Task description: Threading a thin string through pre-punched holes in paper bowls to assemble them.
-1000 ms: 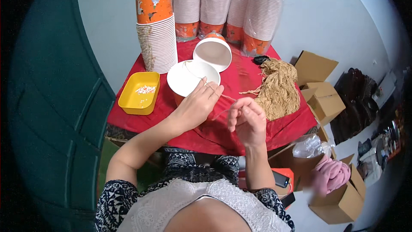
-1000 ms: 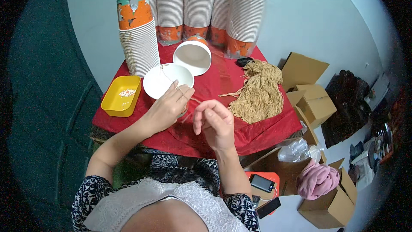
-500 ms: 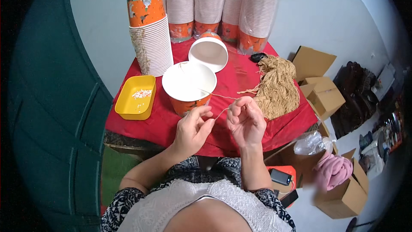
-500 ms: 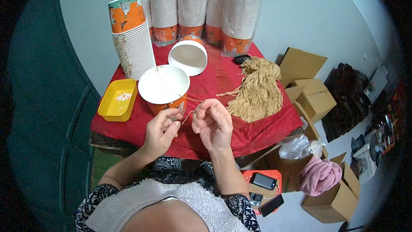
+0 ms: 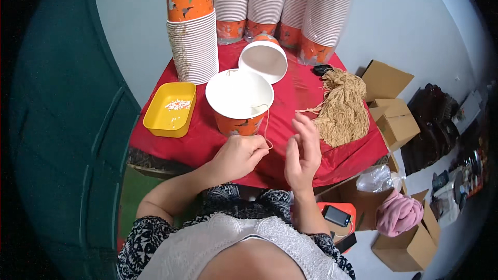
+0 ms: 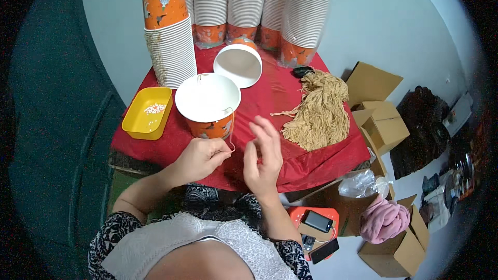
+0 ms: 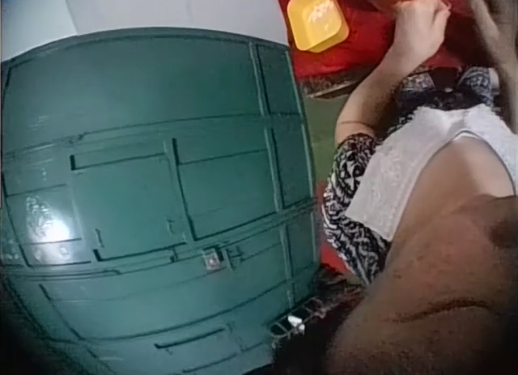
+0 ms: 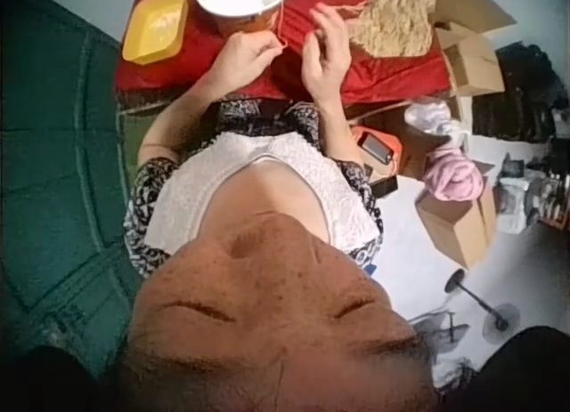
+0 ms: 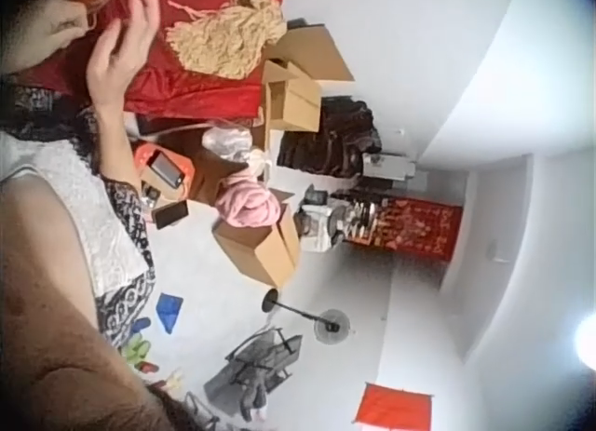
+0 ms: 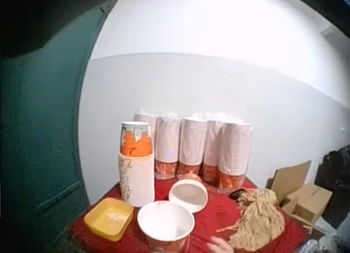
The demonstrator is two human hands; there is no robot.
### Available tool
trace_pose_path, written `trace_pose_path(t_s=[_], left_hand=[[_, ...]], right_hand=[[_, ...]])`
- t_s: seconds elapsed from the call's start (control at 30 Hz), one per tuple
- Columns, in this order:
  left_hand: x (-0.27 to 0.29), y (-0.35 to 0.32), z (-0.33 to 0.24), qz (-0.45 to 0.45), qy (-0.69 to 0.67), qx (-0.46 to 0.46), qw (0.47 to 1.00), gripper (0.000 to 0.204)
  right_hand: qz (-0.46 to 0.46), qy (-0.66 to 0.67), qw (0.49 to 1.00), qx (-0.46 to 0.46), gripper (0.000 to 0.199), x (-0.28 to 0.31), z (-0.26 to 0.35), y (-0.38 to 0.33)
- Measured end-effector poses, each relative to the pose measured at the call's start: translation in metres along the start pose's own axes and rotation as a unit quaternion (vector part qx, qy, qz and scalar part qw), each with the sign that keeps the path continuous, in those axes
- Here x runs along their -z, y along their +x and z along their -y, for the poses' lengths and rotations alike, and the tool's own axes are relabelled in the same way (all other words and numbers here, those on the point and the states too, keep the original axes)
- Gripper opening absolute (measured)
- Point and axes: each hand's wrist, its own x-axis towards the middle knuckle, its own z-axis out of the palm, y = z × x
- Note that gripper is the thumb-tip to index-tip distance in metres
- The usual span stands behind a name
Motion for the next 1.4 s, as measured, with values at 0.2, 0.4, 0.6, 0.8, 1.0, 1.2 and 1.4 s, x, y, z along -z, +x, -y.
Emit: trace_pose_path(t_s=[0.2,0.4,0.6,0.8,1.0,1.2,1.4], left_hand=[[0.022,0.000,-0.011,0.045,0.057,-0.038,0.997,0.010],[0.040,-0.003,-0.016,0.076,0.023,-0.019,0.997,0.011],[0.052,0.005,-0.016,0.076,0.006,-0.014,0.997,0.013],[0.062,0.009,-0.015,0.003,0.077,-0.085,0.993,0.009],[0.083,0.020,-0.020,-0.055,0.251,-0.167,0.952,0.013],[0.077,0.025,0.014,-0.022,0.324,-0.162,0.932,0.010],[0.071,0.025,0.005,0.024,0.301,-0.124,0.945,0.006]], right_hand=[[0.201,0.108,0.964,-0.135,0.029,0.002,0.014,-0.010],[0.221,0.091,0.966,-0.101,0.015,0.003,0.014,-0.010],[0.185,0.103,0.970,-0.117,0.005,-0.003,0.007,-0.004],[0.119,0.091,0.977,-0.154,0.003,-0.007,-0.014,0.001],[-0.174,0.165,0.950,-0.199,0.012,0.018,-0.050,0.059],[-0.252,0.046,0.963,-0.083,0.010,0.018,-0.060,0.061],[-0.123,0.002,0.992,-0.029,0.010,-0.032,-0.027,0.011]])
